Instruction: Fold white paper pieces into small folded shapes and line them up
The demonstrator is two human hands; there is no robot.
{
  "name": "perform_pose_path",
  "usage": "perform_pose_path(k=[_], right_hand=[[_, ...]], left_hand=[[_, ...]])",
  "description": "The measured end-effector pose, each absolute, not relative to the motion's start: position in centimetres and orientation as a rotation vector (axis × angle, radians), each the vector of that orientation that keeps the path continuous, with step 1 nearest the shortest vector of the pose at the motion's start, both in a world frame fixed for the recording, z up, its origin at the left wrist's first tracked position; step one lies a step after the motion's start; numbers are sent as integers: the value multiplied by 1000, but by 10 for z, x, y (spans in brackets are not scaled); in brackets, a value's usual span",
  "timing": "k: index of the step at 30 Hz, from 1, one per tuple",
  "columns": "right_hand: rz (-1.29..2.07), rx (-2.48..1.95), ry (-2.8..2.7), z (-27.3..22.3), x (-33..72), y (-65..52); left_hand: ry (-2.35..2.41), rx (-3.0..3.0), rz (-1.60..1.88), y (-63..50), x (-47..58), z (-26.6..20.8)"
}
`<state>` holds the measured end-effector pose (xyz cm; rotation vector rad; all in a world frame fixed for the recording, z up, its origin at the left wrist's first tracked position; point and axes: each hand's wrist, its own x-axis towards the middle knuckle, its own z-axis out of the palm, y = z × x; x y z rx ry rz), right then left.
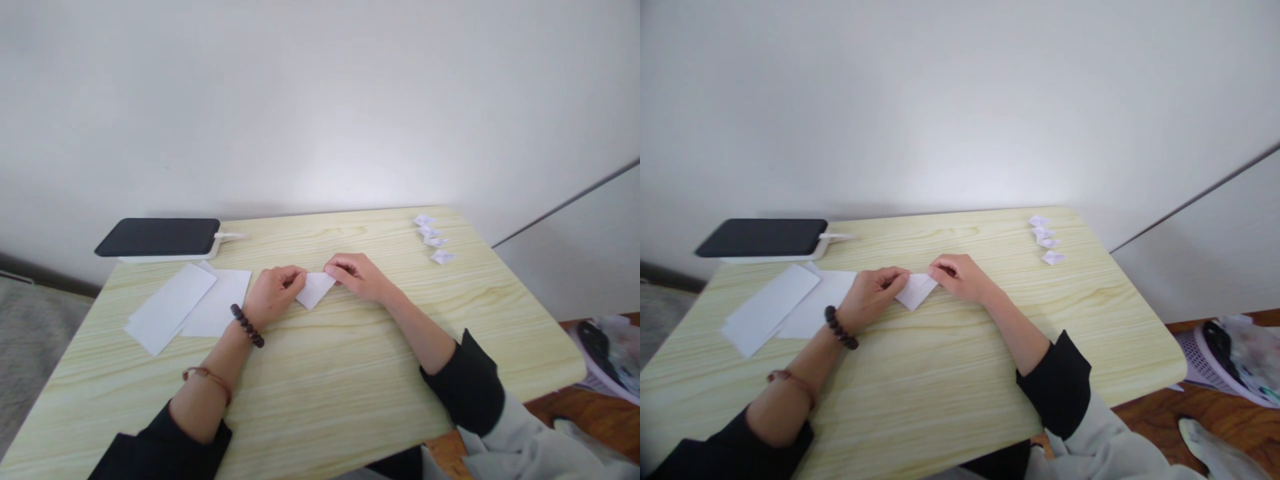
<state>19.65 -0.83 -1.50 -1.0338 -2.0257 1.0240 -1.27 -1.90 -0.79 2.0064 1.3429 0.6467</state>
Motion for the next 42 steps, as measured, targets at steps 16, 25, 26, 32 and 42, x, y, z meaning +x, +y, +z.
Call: perform_pose_path(k=[16,25,26,32,42], right_hand=[[959,-1110,-1996,-17,195,-8],[956,-1129,-1964,-17,192,-9],[981,-1125,-1937,-19,192,-9],[1071,-1069,-1838,-27,193,-7],[1109,-1044,-1804,-27,192,-8]], left_hand=[[1315,2022,689,-19,-13,-9],[1243,2027,794,-19,-11,-11],[1252,2022,802,-19,-11,-12],[1286,1952,807,-20,-10,-11],[1300,1938,861,-19,-12,-13]])
